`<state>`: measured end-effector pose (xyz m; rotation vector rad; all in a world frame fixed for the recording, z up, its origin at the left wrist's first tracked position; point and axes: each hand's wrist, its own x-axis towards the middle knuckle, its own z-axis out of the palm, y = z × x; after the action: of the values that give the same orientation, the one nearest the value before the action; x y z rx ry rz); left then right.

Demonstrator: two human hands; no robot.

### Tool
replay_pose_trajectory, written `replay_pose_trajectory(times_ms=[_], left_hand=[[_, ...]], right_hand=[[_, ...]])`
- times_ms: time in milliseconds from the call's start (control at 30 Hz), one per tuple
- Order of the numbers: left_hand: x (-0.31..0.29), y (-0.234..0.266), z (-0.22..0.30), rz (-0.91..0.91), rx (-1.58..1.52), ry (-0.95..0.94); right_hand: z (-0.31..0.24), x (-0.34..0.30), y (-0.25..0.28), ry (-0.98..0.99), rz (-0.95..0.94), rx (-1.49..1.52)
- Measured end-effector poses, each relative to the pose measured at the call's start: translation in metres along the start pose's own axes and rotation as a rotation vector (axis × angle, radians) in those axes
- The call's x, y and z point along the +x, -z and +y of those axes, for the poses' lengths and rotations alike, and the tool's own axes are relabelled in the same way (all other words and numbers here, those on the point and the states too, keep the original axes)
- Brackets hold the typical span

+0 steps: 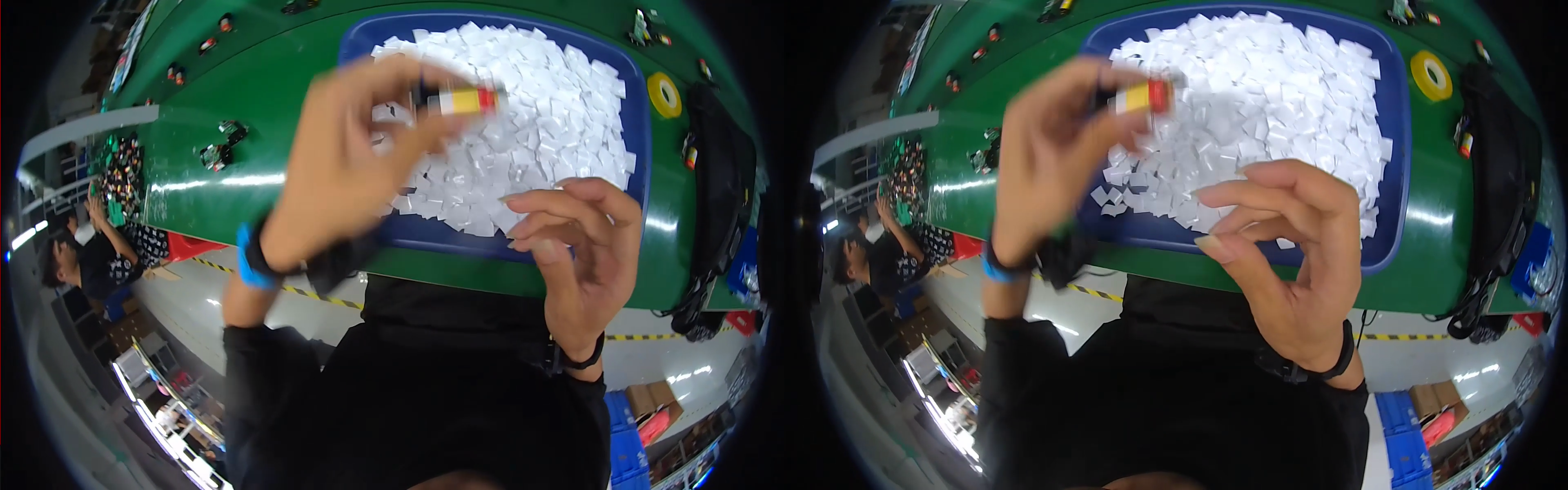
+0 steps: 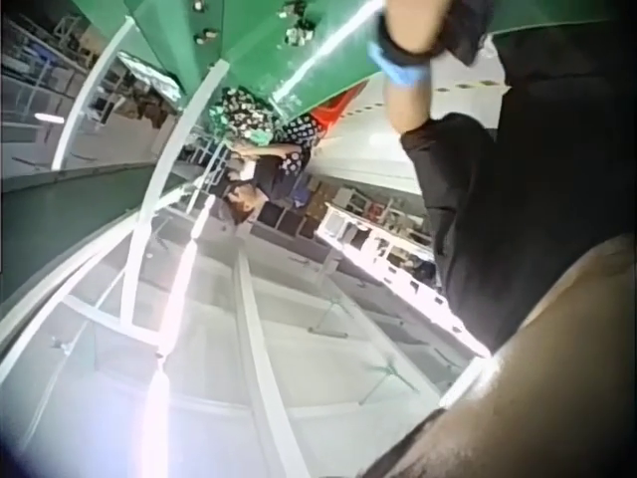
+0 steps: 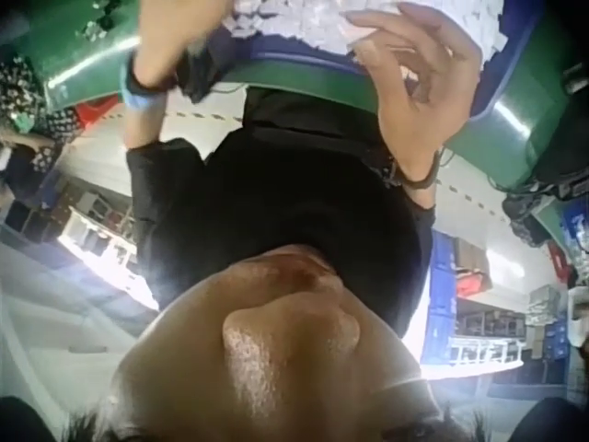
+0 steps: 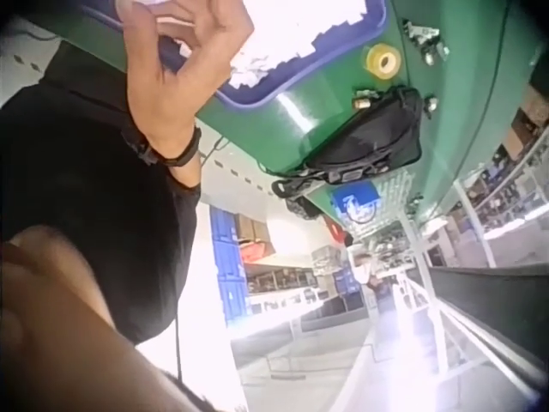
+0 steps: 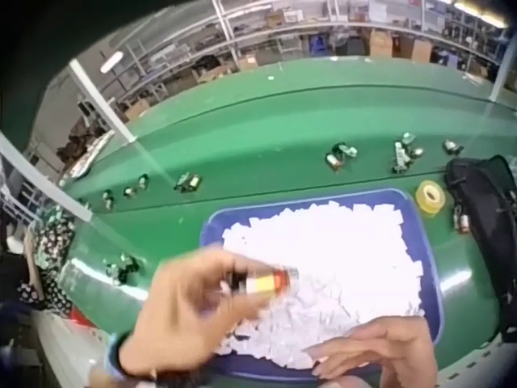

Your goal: Assembling small cylindrical components by attaching plastic casings and placing them onto an assembly line.

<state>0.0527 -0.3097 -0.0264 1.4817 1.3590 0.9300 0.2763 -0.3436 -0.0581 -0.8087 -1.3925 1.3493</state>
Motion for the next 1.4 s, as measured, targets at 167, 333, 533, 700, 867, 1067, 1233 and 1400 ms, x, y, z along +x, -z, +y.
replay_pose_trajectory(times_ms=[167,333,533,700,867,1067,1233,1400], left_hand=[[0.114,0.105,-0.034,-0.093,0.446,-0.04],[0.161,0.193,-0.061,0.279,0.507,0.349],[0.133,0.236,-0.093,0.255,0.633,0.542],[0.111,0.208,-0.068,0.354,0.382,0.115],[0.057,0.111,0.016,0.19,0.342,-0.17],[-0.02,0.01,0.039,-0.051,0.42,-0.492],[-0.04,-0.029,0.03,0.128,0.244,-0.493],[-0.046,-0.018,0.017,-0.191,-0.687,0.479]], right_hand=[[-0.042,-0.011,-0.03,0.029,-0.049,-0.127],[-0.056,-0.015,-0.003,0.066,0.008,-0.212],[-0.059,-0.007,0.0,-0.024,0.154,-0.093],[-0.067,-0.002,-0.01,0.01,0.071,-0.177],[-0.059,0.01,0.005,0.084,-0.067,-0.344],[-0.046,0.03,0.007,0.409,-0.055,-0.747],[-0.031,0.01,0.018,0.502,-0.115,-0.765],[-0.024,0.003,0.024,0.627,-0.167,-0.783]])
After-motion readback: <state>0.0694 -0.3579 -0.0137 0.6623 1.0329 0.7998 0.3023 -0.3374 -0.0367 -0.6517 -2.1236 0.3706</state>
